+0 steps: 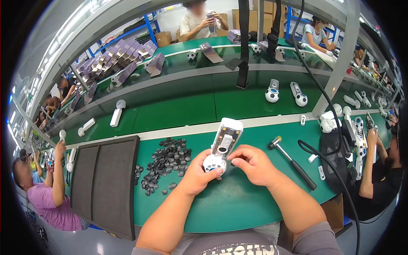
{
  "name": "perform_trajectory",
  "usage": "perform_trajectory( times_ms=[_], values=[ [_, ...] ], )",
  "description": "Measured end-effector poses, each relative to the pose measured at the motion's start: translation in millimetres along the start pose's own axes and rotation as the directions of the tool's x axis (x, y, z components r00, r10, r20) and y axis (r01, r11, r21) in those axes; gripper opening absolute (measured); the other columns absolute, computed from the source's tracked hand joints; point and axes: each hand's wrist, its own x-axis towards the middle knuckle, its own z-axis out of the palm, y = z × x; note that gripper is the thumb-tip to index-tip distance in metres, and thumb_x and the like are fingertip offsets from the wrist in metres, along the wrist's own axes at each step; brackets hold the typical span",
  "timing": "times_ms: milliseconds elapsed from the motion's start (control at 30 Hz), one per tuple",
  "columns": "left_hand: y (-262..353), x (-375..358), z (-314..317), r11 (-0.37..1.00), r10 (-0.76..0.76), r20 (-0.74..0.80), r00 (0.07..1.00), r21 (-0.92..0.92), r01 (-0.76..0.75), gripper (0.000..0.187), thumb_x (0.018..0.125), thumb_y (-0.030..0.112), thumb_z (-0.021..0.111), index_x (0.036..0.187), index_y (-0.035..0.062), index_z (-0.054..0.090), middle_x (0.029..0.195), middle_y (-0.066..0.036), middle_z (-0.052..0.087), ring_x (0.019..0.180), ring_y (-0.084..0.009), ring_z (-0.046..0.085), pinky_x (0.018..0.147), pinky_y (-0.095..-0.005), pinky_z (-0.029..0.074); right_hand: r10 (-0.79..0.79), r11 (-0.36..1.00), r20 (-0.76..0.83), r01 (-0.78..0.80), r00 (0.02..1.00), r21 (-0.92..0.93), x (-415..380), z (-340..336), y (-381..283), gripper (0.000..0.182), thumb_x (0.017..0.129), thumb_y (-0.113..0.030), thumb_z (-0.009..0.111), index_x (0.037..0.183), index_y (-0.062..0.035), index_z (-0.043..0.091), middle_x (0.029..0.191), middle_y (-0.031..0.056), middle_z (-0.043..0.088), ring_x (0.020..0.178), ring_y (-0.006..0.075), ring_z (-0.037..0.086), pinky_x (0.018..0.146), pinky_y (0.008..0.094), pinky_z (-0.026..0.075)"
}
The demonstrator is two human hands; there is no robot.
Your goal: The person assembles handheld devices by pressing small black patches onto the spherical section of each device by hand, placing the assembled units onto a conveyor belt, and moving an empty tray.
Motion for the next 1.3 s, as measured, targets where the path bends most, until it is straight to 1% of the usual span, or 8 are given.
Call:
perform_trajectory(
  times_ms=[200,467,600,700,867,967,1100,1300],
  values=[
    [3,-2,8,1.000,-0.019,-0.006,1.000,0.014,0.019,0.056,0.091,0.008,0.074,0.141,0.0015,0.050,0.115,-0.005,0.064,0.094,-0.0109,0.063,0.074,-0.0266,0.056,0.013,0.982,-0.048,-0.003,0.999,0.191,6,9,16,0.042,0.091,-0.004,0.075,0.127,0.0005,0.053,0.103,0.0048,0.063,0.090,0.0105,0.061,0.083,0.0283,0.054],
    [7,-6,22,0.998,-0.004,-0.001,1.000,0.066,0.004,0.050,0.092,0.008,0.073,0.136,0.0017,0.051,0.112,-0.004,0.063,0.092,-0.0092,0.062,0.073,-0.0252,0.055,0.073,0.983,0.023,-0.076,0.997,0.167,4,10,13,0.052,0.093,-0.002,0.072,0.137,-0.0009,0.045,0.124,0.0098,0.064,0.116,0.0182,0.063,0.101,0.0363,0.052],
    [12,-6,19,0.985,0.026,0.009,1.000,0.169,-0.027,0.049,0.092,0.008,0.073,0.135,0.0023,0.051,0.111,-0.004,0.063,0.092,-0.0098,0.061,0.072,-0.0255,0.054,-0.025,0.967,0.095,0.000,0.995,0.254,7,12,27,0.045,0.096,-0.007,0.070,0.135,-0.0010,0.049,0.125,0.0094,0.064,0.117,0.0187,0.062,0.103,0.0382,0.051],
    [9,0,4,0.792,0.177,0.152,0.972,0.565,-0.232,0.049,0.091,0.007,0.074,0.134,0.0037,0.051,0.109,-0.006,0.064,0.090,-0.0125,0.062,0.074,-0.0269,0.054,0.016,1.000,0.157,-0.015,0.988,-0.013,8,9,15,0.036,0.099,-0.013,0.067,0.131,-0.0015,0.055,0.124,0.0082,0.065,0.120,0.0192,0.061,0.105,0.0380,0.050],
    [13,9,1,0.910,0.179,-0.008,0.984,0.380,-0.163,0.053,0.091,0.010,0.075,0.136,0.0050,0.048,0.111,-0.008,0.064,0.095,-0.0180,0.065,0.076,-0.0314,0.055,0.047,0.961,0.011,-0.049,0.999,0.272,32,23,32,0.022,0.096,-0.015,0.072,0.111,-0.0007,0.065,0.101,0.0080,0.069,0.099,0.0158,0.065,0.091,0.0351,0.053],
    [30,15,-11,0.862,0.485,-0.247,0.839,-0.025,-0.506,0.051,0.095,0.012,0.072,0.138,0.0062,0.046,0.120,-0.009,0.063,0.102,-0.0199,0.067,0.072,-0.0309,0.056,0.190,0.919,0.097,-0.143,0.977,-0.368,40,47,13,0.021,0.094,-0.021,0.073,0.105,-0.0032,0.068,0.099,0.0108,0.070,0.095,0.0223,0.068,0.084,0.0373,0.055],
    [46,6,-38,0.759,0.425,-0.561,0.710,-0.207,-0.618,0.048,0.099,0.016,0.068,0.139,0.0071,0.044,0.121,-0.010,0.064,0.104,-0.0236,0.068,0.069,-0.0319,0.056,0.019,0.762,0.282,0.169,0.959,-0.625,38,89,-4,0.025,0.091,-0.026,0.075,0.103,-0.0051,0.068,0.100,0.0138,0.069,0.092,0.0311,0.068,0.078,0.0410,0.057],
    [36,12,-49,0.797,0.350,-0.550,0.759,-0.251,-0.550,0.042,0.101,0.017,0.064,0.137,0.0083,0.045,0.119,-0.010,0.064,0.103,-0.0226,0.068,0.068,-0.0312,0.056,-0.124,0.592,0.482,0.454,0.867,-0.666,37,106,10,0.020,0.089,-0.023,0.072,0.099,-0.0066,0.067,0.096,0.0125,0.067,0.092,0.0338,0.068,0.079,0.0455,0.058]
  ],
)
